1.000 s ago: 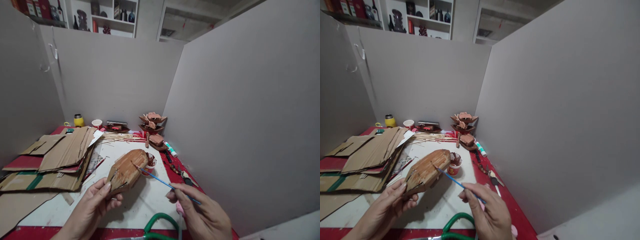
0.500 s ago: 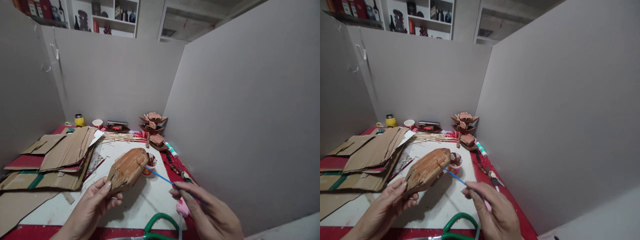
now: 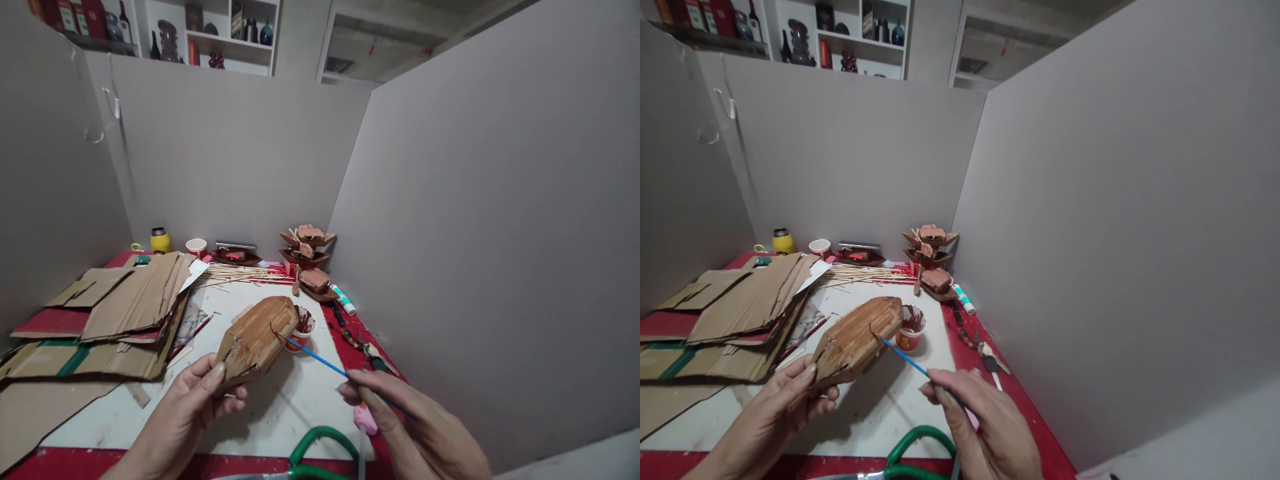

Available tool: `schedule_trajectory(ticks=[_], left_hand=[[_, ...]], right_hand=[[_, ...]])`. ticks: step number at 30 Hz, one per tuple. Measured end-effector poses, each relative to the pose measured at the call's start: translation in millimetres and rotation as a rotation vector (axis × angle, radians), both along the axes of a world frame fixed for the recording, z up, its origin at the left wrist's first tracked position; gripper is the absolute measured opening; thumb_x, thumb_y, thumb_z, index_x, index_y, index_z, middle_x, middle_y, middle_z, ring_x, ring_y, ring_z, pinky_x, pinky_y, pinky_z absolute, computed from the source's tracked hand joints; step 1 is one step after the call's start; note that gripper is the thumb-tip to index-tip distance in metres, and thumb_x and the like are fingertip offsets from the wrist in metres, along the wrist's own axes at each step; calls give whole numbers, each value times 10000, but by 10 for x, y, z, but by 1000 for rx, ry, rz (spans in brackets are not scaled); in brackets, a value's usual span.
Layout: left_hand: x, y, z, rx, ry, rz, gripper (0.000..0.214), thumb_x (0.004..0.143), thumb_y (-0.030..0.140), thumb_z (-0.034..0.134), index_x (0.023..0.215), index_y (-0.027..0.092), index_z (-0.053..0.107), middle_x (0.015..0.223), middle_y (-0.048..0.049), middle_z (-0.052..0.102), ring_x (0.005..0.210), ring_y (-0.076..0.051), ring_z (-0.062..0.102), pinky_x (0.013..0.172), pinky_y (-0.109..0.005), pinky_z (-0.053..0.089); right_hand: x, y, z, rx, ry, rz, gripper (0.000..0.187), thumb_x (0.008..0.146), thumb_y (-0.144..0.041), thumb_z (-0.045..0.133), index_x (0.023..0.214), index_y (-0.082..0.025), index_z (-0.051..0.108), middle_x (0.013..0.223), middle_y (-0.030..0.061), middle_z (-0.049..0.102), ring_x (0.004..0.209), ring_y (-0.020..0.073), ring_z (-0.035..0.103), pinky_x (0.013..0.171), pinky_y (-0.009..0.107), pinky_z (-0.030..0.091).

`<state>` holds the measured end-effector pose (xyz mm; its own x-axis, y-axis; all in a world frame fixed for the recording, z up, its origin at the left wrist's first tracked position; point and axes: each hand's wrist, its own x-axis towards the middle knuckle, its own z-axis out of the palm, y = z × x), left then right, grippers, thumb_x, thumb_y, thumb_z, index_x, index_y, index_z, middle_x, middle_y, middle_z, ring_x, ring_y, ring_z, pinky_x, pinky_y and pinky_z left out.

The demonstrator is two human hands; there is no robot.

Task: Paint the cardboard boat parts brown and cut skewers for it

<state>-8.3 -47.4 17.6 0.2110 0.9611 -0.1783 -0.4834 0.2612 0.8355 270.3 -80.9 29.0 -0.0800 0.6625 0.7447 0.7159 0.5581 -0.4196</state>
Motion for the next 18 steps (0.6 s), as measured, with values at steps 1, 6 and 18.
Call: schedule_trajectory(ticks=[1,6,18], left_hand=[[-3,6,-8,12,3,-9,286,750,401,850,922,180,789,877,-58,738,744,-164,670,691,-282,579],[-21,28,-54,64,42,-45,276,795,420,806,917,173,782,905,-72,742,765,-173,670,718,-296,581],[-28,36,-107,115,74,-78,260,843,433,755,941,194,779,902,-50,731,777,-165,655,728,-285,570]], right_hand=[[0,6,11,13,10,-9,194,974,-241,597,1133,-272,703,845,-2,824,713,176,794,744,242,630],[-30,17,83,16,99,-52,164,973,-253,594,1067,-262,728,794,-4,815,653,163,779,641,201,616],[-61,21,113,-39,253,-16,141,966,-281,615,993,-295,752,716,-36,794,596,113,748,549,104,576]])
